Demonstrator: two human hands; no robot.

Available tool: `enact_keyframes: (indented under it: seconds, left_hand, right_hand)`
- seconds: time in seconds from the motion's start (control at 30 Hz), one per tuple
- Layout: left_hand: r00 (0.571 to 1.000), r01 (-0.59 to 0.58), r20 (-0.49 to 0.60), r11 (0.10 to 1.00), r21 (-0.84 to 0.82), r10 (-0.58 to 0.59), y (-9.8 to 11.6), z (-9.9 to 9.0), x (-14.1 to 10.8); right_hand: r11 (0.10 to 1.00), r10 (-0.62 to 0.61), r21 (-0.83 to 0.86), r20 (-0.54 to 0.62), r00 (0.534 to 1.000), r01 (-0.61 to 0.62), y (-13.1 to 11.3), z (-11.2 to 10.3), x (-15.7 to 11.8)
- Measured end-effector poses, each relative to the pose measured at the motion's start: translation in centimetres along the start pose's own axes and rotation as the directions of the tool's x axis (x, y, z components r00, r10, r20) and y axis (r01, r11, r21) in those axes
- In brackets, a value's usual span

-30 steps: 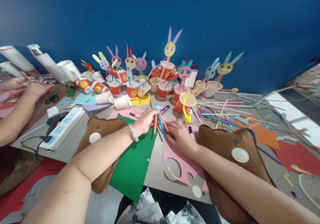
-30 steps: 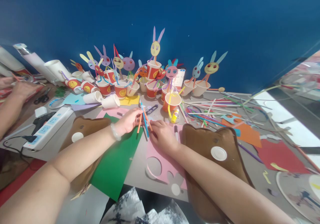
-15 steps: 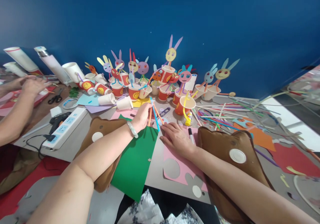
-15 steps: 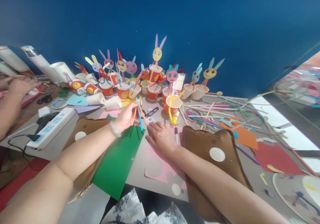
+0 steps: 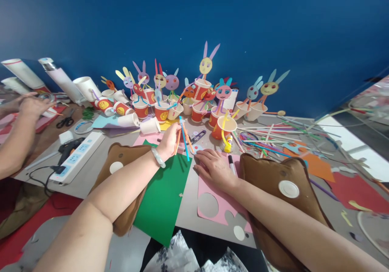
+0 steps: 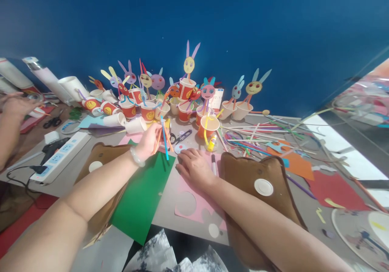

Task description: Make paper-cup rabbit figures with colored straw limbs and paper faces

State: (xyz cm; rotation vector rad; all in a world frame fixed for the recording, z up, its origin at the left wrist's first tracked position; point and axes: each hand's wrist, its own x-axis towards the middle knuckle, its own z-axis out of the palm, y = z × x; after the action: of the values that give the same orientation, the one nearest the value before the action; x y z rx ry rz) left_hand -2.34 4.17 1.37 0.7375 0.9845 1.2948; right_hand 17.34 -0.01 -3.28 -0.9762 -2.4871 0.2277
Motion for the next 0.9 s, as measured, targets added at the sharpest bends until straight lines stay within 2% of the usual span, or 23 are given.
enact_keyframes:
  seconds: [0.1,0.17,0.27,0.33,0.4,0.43,0.47,0.53,0.63,0.7,0.77,0.9]
  left_hand:
    - [0.992,0.011,0.123,0.992,0.124,-0.026,0.1,-0.3,-0.1]
    - [0.957,-0.035,0.280,0.931,0.362,-0.073,0.1,-0.6,-0.2]
    - [0.866,-0.242,0.485,0.746,0.621,-0.123,-0.1,-0.7,-0.7]
    - [0.781,-0.427,0.609,0.596,0.681,-0.136,-0.4,-0.7,-1.0]
    - [0.691,-0.588,0.695,0.404,0.701,-0.199,-0.7,-0.7,-1.2]
    - [0.657,-0.645,0.717,0.318,0.695,-0.234,-0.8,-0.7,-1.3]
    - [0.640,-0.674,0.723,0.262,0.691,-0.262,-1.0,-0.8,-1.4]
    - [0.628,-0.697,0.722,0.204,0.687,-0.290,-1.2,-0.8,-1.4]
    - [0.624,-0.705,0.718,0.173,0.688,-0.309,-1.5,-0.9,-1.6]
    - [0.622,-0.708,0.712,0.152,0.689,-0.325,-1.6,-0.9,-1.7]
    - [0.622,-0.704,0.691,0.121,0.699,-0.369,-1.6,-0.8,-1.9]
    - [0.615,-0.683,0.645,0.102,0.723,-0.455,-1.0,-0.5,-2.3]
  right_hand:
    - [0.999,0.001,0.039,-0.013,1.000,-0.001,0.1,-0.1,0.1]
    - [0.993,0.036,0.114,-0.036,0.999,-0.032,0.1,-0.2,0.2]
    - [0.960,0.165,0.236,-0.049,0.985,-0.149,0.3,-0.6,0.5]
    - [0.933,0.247,0.277,-0.028,0.969,-0.230,0.7,-0.8,0.5]
    - [0.911,0.297,0.300,0.001,0.955,-0.284,1.1,-1.1,0.5]
    - [0.903,0.313,0.307,0.011,0.950,-0.301,1.4,-1.3,0.6]
    - [0.901,0.319,0.301,0.025,0.947,-0.312,1.6,-1.5,0.7]
    - [0.925,0.308,0.214,0.066,0.949,-0.315,1.9,-2.0,1.3]
    - [0.965,0.239,-0.156,0.189,0.952,-0.211,2.1,-2.5,3.2]
    - [0.909,0.202,-0.413,0.308,0.930,-0.061,2.1,-2.5,5.0]
    - [0.878,0.201,-0.479,0.354,0.913,-0.007,2.1,-2.0,6.8]
    - [0.865,0.196,-0.501,0.396,0.897,0.033,2.3,-0.7,9.5]
